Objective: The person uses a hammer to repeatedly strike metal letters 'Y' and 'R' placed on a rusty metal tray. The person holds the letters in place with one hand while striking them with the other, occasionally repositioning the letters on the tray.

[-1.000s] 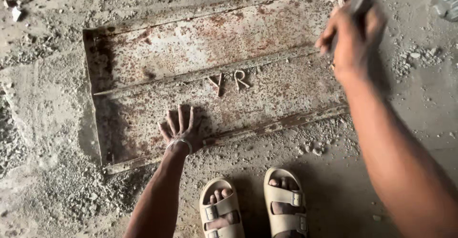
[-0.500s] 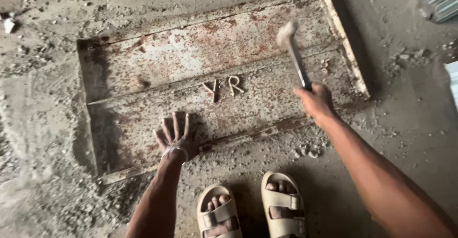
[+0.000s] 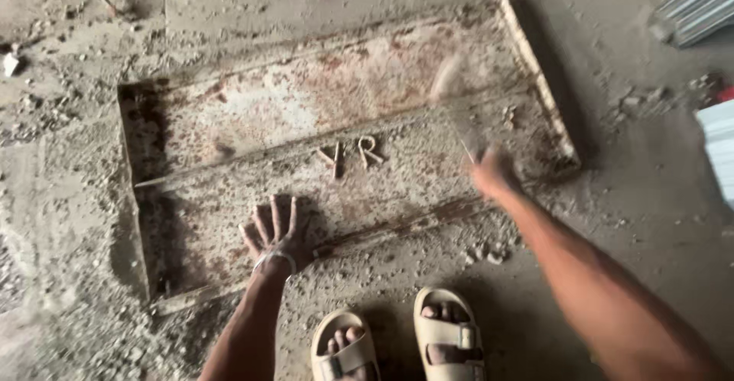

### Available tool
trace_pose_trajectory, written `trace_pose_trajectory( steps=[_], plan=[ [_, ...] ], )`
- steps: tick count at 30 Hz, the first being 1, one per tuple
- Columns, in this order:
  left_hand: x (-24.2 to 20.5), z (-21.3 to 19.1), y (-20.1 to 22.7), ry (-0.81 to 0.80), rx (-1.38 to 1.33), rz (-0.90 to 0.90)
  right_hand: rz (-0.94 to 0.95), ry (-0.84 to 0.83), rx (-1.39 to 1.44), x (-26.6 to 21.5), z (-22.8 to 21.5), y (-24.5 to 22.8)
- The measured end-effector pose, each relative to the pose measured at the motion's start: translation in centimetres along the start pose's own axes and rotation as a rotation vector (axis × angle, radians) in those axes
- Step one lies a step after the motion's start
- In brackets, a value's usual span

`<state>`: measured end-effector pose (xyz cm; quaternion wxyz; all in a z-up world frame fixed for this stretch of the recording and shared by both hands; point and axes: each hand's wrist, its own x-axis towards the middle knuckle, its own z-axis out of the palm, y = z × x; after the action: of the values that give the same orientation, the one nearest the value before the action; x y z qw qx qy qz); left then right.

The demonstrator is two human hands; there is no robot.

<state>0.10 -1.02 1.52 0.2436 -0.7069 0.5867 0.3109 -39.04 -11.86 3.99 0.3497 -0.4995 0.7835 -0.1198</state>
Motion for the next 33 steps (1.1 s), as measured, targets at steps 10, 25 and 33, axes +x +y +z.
trace_pose_trajectory(
  steps=[10, 25, 33],
  plan=[
    [-0.7, -1.0, 0.6, -0.036, -0.030, -0.014, -0.282, 0.096, 0.621, -3.0, -5.2, -4.1],
    [-2.0, -2.1, 0.2, -0.019, 0.005, 0.027, 0.144, -0.186, -0.049, -0.6, 6.2, 4.0],
    [-2.4, -0.2, 1.4, 0.244, 0.104, 0.288, -0.205, 0.034, -0.413, 0.1, 4.7, 7.4]
  ],
)
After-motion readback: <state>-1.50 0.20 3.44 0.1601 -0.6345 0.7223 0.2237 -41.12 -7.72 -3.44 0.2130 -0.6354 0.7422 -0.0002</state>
